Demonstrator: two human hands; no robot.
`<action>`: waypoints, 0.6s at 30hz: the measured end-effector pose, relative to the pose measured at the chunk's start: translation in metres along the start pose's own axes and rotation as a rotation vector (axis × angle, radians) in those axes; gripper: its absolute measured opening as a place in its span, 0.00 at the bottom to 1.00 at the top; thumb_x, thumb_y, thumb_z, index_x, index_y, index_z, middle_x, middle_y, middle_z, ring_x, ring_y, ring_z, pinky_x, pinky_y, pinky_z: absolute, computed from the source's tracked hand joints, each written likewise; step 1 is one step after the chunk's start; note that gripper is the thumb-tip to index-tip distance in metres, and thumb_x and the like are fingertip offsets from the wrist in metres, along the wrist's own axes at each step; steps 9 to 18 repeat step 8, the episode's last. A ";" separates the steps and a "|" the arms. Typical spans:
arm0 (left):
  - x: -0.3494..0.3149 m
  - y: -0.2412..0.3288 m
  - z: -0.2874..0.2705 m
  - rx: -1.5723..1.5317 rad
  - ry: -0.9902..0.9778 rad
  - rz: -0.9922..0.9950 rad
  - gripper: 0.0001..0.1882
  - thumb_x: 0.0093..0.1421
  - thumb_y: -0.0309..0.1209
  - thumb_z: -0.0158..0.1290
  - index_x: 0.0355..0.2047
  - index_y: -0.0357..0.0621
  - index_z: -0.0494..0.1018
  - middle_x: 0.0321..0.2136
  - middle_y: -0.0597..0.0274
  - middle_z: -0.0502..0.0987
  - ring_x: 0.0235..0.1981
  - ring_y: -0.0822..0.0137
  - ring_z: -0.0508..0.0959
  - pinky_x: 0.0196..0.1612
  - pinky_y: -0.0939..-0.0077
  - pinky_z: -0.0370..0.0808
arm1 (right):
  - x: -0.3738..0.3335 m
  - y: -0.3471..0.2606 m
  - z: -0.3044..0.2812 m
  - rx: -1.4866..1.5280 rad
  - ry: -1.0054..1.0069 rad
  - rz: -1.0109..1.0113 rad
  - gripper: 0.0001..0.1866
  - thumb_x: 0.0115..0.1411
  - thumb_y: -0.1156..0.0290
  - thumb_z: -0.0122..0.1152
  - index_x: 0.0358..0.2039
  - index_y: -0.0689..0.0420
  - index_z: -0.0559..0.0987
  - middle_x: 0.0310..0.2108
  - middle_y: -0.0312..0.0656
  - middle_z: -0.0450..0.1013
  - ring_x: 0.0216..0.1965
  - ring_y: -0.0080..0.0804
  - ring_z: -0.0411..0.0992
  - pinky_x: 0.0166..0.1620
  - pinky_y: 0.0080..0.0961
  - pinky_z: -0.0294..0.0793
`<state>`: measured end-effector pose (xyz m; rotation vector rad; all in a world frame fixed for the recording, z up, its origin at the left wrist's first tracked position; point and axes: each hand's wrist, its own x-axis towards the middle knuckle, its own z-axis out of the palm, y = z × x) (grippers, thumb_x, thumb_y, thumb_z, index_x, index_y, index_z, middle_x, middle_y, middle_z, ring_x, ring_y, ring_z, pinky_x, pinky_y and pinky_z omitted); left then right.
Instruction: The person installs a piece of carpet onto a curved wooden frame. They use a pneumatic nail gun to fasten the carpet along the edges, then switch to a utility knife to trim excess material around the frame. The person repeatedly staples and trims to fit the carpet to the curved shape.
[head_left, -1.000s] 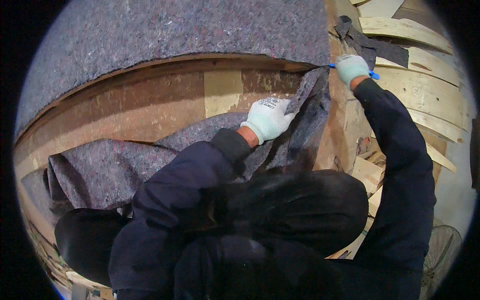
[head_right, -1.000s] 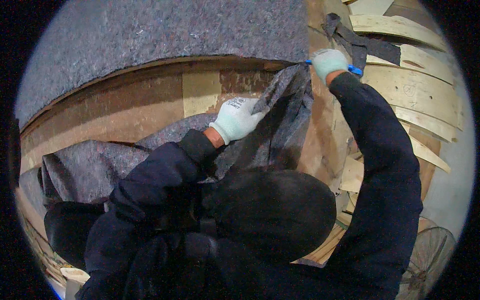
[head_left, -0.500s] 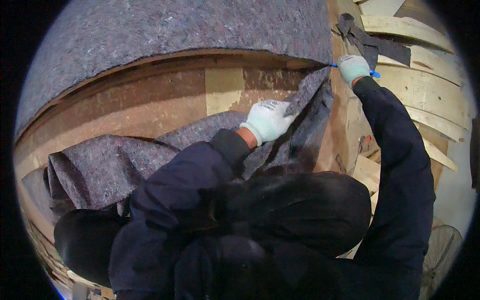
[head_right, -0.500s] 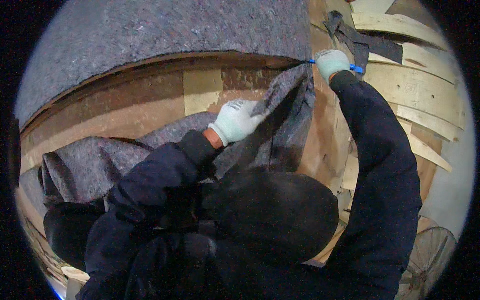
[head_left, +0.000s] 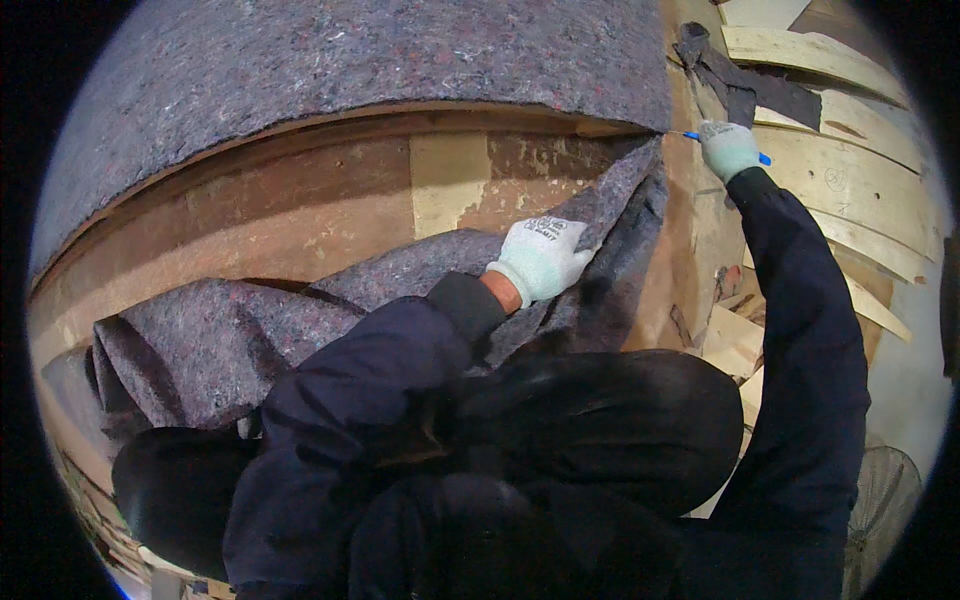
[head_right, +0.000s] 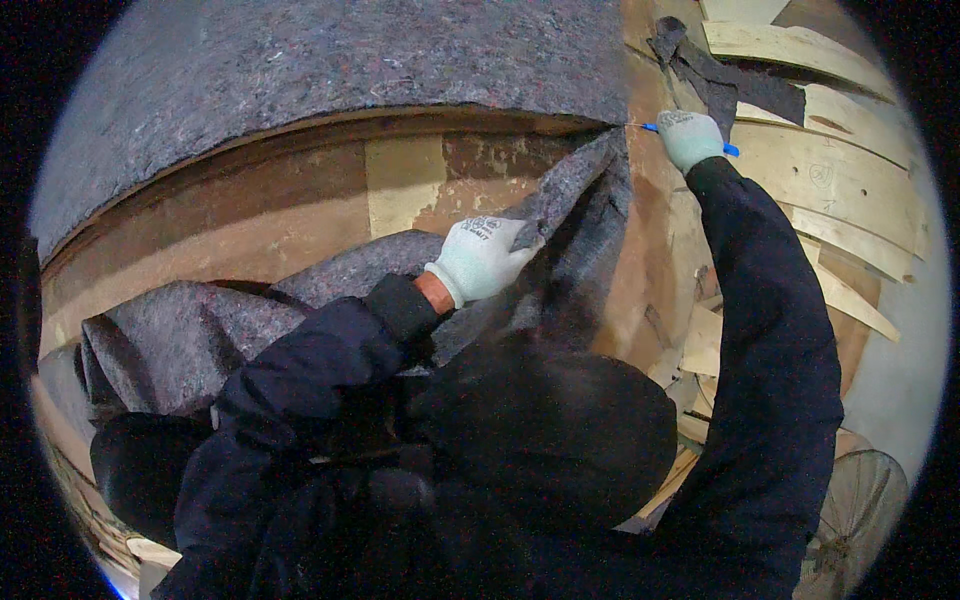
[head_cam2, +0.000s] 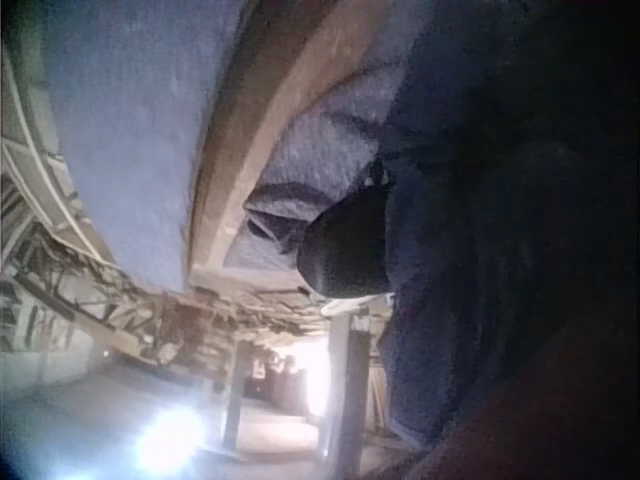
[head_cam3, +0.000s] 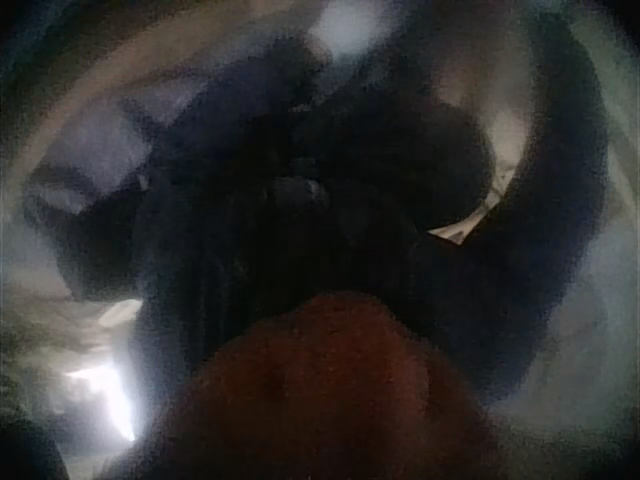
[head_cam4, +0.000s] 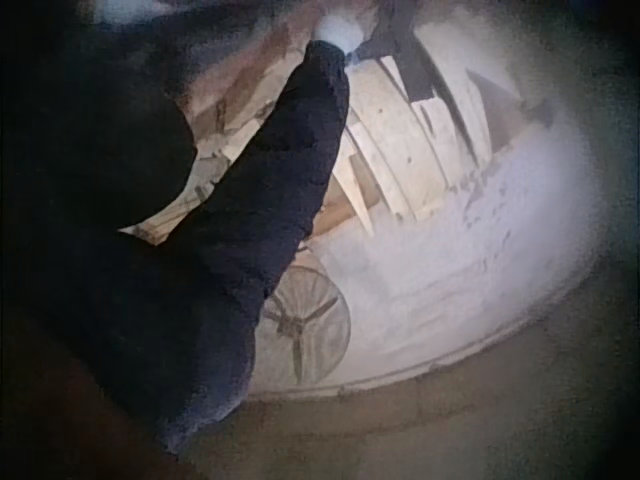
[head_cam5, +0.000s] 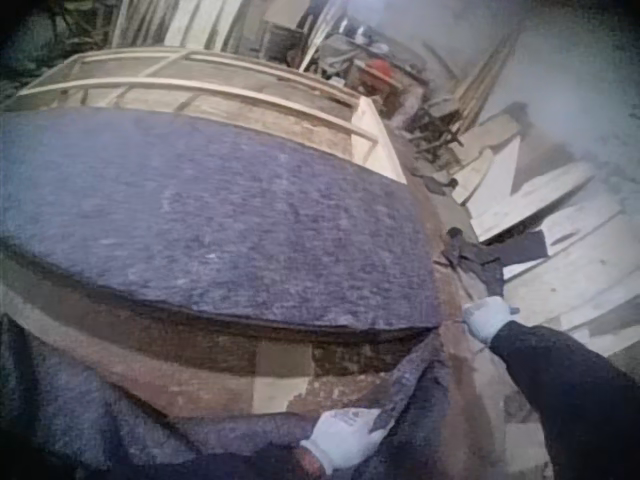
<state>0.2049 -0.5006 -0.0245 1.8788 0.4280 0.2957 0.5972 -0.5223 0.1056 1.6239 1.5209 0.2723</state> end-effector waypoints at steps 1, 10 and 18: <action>0.000 0.000 0.003 -0.005 0.022 0.018 0.19 0.63 0.47 0.50 0.42 0.45 0.79 0.36 0.46 0.82 0.40 0.45 0.81 0.44 0.51 0.76 | 0.000 0.001 0.006 0.018 0.035 -0.012 0.08 0.61 0.70 0.51 0.32 0.54 0.79 0.34 0.47 0.81 0.37 0.44 0.81 0.37 0.42 0.79; 0.004 -0.013 0.019 0.001 0.113 0.023 0.19 0.63 0.47 0.55 0.44 0.46 0.79 0.32 0.44 0.81 0.36 0.45 0.81 0.41 0.53 0.77 | -0.022 0.047 0.053 0.104 -0.249 0.154 0.20 0.67 0.67 0.48 0.59 0.48 0.75 0.51 0.41 0.79 0.48 0.35 0.79 0.51 0.34 0.77; 0.004 -0.013 0.019 0.001 0.113 0.023 0.19 0.63 0.47 0.55 0.44 0.46 0.79 0.32 0.44 0.81 0.36 0.45 0.81 0.41 0.53 0.77 | -0.022 0.047 0.053 0.104 -0.249 0.154 0.20 0.67 0.67 0.48 0.59 0.48 0.75 0.51 0.41 0.79 0.48 0.35 0.79 0.51 0.34 0.77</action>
